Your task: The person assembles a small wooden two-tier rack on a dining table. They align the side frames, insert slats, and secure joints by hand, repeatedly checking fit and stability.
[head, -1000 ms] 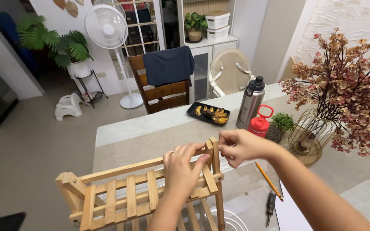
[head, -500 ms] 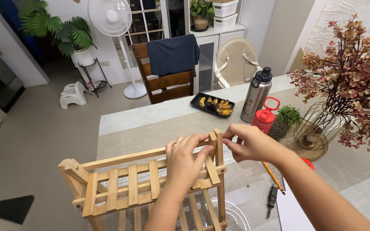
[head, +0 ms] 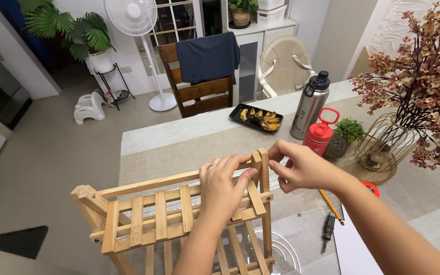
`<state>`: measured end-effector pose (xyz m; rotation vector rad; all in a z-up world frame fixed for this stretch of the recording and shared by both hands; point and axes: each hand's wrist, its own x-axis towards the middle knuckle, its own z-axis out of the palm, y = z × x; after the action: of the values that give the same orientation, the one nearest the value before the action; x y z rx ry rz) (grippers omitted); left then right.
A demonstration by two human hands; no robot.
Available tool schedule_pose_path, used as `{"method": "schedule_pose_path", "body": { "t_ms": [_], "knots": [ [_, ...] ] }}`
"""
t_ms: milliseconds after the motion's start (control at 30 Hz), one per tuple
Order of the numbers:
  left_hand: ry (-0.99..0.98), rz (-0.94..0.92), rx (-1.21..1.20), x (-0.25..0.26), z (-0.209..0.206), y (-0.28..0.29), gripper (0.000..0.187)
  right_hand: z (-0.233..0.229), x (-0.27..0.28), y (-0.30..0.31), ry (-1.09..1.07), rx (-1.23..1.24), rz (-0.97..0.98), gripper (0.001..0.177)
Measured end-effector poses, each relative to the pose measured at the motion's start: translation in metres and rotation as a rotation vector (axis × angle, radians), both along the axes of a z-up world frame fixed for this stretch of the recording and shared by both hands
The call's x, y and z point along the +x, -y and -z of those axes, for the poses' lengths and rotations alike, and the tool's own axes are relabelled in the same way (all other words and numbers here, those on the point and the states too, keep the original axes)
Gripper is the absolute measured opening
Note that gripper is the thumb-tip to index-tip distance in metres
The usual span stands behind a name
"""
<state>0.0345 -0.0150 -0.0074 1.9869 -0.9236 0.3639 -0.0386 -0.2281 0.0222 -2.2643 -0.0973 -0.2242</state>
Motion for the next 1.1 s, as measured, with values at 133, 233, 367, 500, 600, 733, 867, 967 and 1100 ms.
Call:
{"method": "schedule_pose_path", "body": {
  "t_ms": [133,233,367,500,600,733,867,967,1100],
  "knots": [
    [0.017,0.006,-0.011,-0.002,-0.002,0.001,0.03,-0.014,-0.005,-0.011,-0.045,-0.097,0.114,0.018],
    [0.024,0.013,-0.018,-0.001,0.002,0.001,0.029,-0.018,0.001,-0.008,-0.07,-0.166,0.028,0.012],
    [0.072,0.008,-0.045,0.001,0.006,0.001,0.029,-0.017,0.007,-0.003,-0.094,-0.168,0.021,0.013],
    [0.04,0.013,-0.054,-0.002,0.001,0.001,0.029,-0.012,0.009,-0.004,-0.167,-0.127,0.05,0.013],
    [0.042,0.062,-0.093,-0.008,-0.008,-0.012,0.03,-0.007,0.008,-0.007,-0.185,-0.094,0.106,0.016],
    [0.283,-0.002,-0.194,-0.019,-0.01,-0.065,0.027,-0.007,0.004,-0.011,-0.157,-0.083,0.178,0.017],
    [0.082,-0.234,-0.799,-0.031,0.016,-0.169,0.045,-0.006,0.003,-0.01,-0.186,-0.193,0.255,0.018],
    [-0.126,-0.463,-0.862,-0.019,0.049,-0.236,0.07,-0.005,0.003,-0.011,-0.16,-0.217,0.264,0.019],
    [-0.417,-0.374,-0.541,0.014,0.13,-0.257,0.087,-0.001,0.002,-0.01,-0.048,-0.327,0.215,0.018]
  ]
}}
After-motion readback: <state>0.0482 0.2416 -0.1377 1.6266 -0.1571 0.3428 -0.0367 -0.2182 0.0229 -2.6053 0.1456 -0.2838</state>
